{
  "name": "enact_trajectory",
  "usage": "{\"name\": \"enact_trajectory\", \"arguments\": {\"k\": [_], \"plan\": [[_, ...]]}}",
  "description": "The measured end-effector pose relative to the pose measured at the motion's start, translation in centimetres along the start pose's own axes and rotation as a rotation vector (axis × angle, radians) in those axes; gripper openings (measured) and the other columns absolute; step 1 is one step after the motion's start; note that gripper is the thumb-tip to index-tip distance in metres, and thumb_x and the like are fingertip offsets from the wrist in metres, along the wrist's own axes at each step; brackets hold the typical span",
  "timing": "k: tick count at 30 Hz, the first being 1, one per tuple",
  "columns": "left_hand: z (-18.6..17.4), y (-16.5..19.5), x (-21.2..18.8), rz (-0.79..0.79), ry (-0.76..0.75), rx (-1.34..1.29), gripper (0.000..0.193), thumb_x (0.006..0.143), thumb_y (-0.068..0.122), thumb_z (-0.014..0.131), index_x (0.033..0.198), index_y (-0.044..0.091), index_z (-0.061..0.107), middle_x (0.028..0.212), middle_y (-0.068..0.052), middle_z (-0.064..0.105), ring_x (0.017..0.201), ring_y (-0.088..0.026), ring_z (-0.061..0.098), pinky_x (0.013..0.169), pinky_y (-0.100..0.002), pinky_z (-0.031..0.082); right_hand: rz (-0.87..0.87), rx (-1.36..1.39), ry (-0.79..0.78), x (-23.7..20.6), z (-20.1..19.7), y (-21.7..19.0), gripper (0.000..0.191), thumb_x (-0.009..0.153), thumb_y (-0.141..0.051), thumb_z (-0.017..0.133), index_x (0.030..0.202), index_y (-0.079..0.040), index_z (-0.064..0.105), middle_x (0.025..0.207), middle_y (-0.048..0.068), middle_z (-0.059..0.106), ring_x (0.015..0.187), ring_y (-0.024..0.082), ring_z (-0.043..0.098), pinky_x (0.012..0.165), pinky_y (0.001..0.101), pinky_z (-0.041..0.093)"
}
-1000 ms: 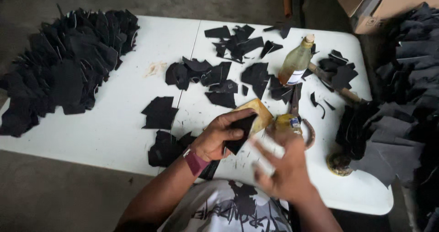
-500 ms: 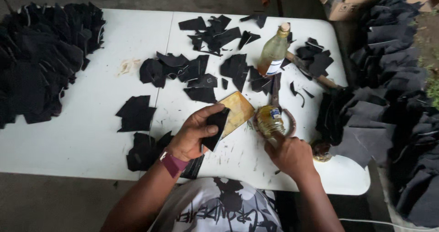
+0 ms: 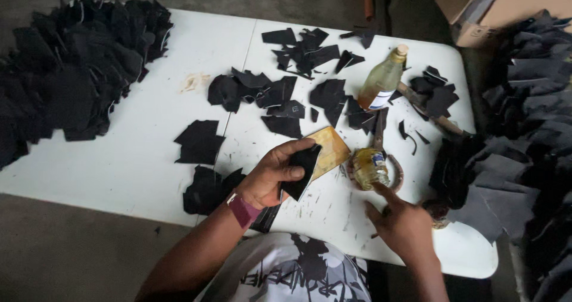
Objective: The person repeatedly picks up black fabric pieces, places them on a wooden block, and cuts them with shears. They handle the pieces one at a time, occasionally adjusting the pile and the shears on the table. The workspace includes a bottle and a jar alongside the fabric.
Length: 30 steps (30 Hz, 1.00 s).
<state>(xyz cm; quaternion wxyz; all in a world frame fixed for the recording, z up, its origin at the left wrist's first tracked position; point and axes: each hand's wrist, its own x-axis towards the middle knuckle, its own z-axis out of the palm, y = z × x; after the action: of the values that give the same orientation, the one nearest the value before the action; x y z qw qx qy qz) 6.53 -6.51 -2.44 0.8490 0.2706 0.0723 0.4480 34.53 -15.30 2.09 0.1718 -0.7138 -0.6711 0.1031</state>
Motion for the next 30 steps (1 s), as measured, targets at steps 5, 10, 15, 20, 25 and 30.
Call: {"name": "enact_trajectory", "arguments": {"k": [5,10,15,20,25,30], "plan": [[1.1,-0.6,0.3,0.004,-0.113,-0.053,0.064,0.093,-0.008,0.078,0.151,0.004,0.056,0.134,-0.01,0.067,0.111,-0.021,0.068,0.093,-0.033,0.057,-0.422,0.67,0.076,-3.2,-3.0,-3.1,0.073,0.072,-0.013,0.07,0.144,-0.012,0.058,0.1,0.014,0.066,0.089,0.026,0.065,0.077,0.0372,0.055],[2.4,-1.0,1.3,0.016,-0.061,-0.009,0.067,0.087,-0.005,0.08,0.148,0.005,0.055,0.133,-0.008,0.067,0.117,-0.018,0.068,0.102,-0.034,0.057,-0.688,0.583,0.008,-2.8,-2.2,-6.6,0.067,0.078,-0.014,0.076,0.143,-0.012,0.058,0.113,0.018,0.063,0.1,0.029,0.066,0.085,0.0367,0.056],[2.2,-0.9,0.7,0.021,-0.028,-0.009,0.068,0.088,-0.004,0.08,0.15,0.005,0.054,0.133,-0.01,0.067,0.117,-0.02,0.067,0.102,-0.036,0.056,-0.748,0.375,0.151,-3.4,-2.8,-7.9,0.062,0.076,-0.021,0.078,0.136,-0.019,0.064,0.106,0.015,0.064,0.094,0.029,0.063,0.08,0.0392,0.052],[2.0,-1.3,0.5,0.028,-0.028,-0.032,0.067,0.085,-0.002,0.08,0.147,0.004,0.054,0.136,-0.009,0.065,0.121,-0.02,0.067,0.106,-0.036,0.056,-0.621,0.161,0.318,-1.3,-3.1,-8.5,0.062,0.074,-0.022,0.078,0.134,-0.014,0.065,0.11,0.02,0.064,0.096,0.035,0.06,0.082,0.047,0.048],[1.7,-1.3,0.5,0.008,-0.031,-0.017,0.067,0.087,-0.003,0.08,0.149,0.004,0.055,0.136,-0.011,0.065,0.119,-0.021,0.067,0.104,-0.036,0.055,-0.801,0.209,0.189,-3.1,-3.4,-8.8,0.059,0.072,-0.022,0.079,0.131,-0.021,0.068,0.106,0.017,0.065,0.095,0.033,0.06,0.08,0.0451,0.047],[1.8,-1.2,0.1,-0.015,-0.04,-0.017,0.068,0.086,-0.003,0.08,0.149,0.003,0.054,0.135,-0.012,0.066,0.119,-0.022,0.067,0.105,-0.037,0.056,-0.694,0.13,0.297,-2.3,-3.0,-8.8,0.062,0.072,-0.023,0.079,0.132,-0.021,0.066,0.113,0.019,0.064,0.098,0.034,0.059,0.083,0.0464,0.045]]}}
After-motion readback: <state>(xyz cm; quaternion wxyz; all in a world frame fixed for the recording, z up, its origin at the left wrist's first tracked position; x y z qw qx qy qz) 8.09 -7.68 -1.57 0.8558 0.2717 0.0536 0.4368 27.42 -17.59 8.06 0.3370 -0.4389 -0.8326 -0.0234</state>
